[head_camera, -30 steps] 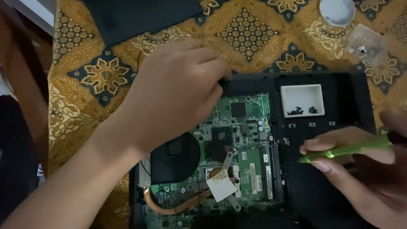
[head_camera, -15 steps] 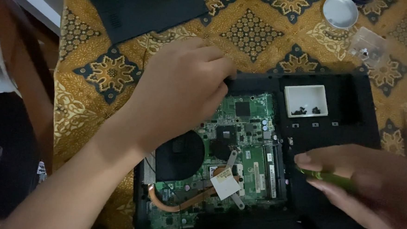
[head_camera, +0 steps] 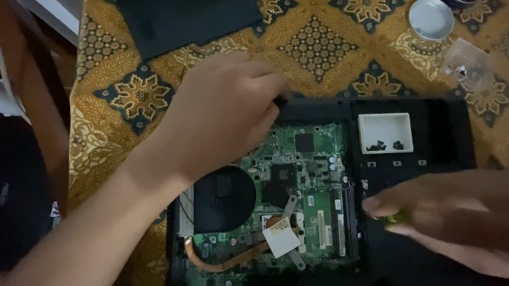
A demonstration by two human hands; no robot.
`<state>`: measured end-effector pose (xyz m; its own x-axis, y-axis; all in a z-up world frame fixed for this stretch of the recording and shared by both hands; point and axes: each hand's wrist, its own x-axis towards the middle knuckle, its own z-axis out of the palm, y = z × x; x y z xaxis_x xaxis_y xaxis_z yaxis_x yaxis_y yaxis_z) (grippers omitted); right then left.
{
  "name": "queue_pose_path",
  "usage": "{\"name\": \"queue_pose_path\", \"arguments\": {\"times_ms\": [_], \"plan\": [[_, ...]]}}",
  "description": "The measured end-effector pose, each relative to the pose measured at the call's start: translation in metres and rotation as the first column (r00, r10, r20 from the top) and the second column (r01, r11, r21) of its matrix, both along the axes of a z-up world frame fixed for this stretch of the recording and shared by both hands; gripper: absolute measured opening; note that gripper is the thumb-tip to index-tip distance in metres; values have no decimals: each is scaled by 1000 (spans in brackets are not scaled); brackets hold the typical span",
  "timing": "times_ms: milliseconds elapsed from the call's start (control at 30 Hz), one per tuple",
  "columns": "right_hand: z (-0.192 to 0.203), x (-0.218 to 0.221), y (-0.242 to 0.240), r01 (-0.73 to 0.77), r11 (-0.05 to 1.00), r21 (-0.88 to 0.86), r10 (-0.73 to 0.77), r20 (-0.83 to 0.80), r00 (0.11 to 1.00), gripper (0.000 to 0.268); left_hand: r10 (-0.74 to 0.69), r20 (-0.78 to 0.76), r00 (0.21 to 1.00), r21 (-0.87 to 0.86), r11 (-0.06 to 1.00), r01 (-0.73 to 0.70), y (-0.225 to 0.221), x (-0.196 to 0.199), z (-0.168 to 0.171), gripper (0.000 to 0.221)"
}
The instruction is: The person is disassembling and reassembling a laptop, focusing on the casing and internal components like the motherboard, using a screwdriver.
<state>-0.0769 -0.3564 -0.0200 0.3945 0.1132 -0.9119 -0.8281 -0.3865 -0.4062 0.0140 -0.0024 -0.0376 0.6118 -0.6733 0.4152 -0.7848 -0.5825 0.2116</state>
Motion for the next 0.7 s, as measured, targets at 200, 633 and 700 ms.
{"name": "queue_pose_path", "arguments": {"times_ms": [200, 633, 700], "plan": [[4, -8, 2, -263, 965, 11, 251, 267, 930, 58, 1, -57, 998, 5, 1000, 0, 0, 5, -3, 17], [-18, -11, 5, -532, 789, -307, 593, 152, 791, 62, 18, -101, 995, 32, 999, -15, 3, 6, -6, 11], [-29, -19, -7, -376, 902, -215, 423, 256, 869, 69, 26, -109, 994, 37, 999, -22, 3, 6, -7, 13]]}}
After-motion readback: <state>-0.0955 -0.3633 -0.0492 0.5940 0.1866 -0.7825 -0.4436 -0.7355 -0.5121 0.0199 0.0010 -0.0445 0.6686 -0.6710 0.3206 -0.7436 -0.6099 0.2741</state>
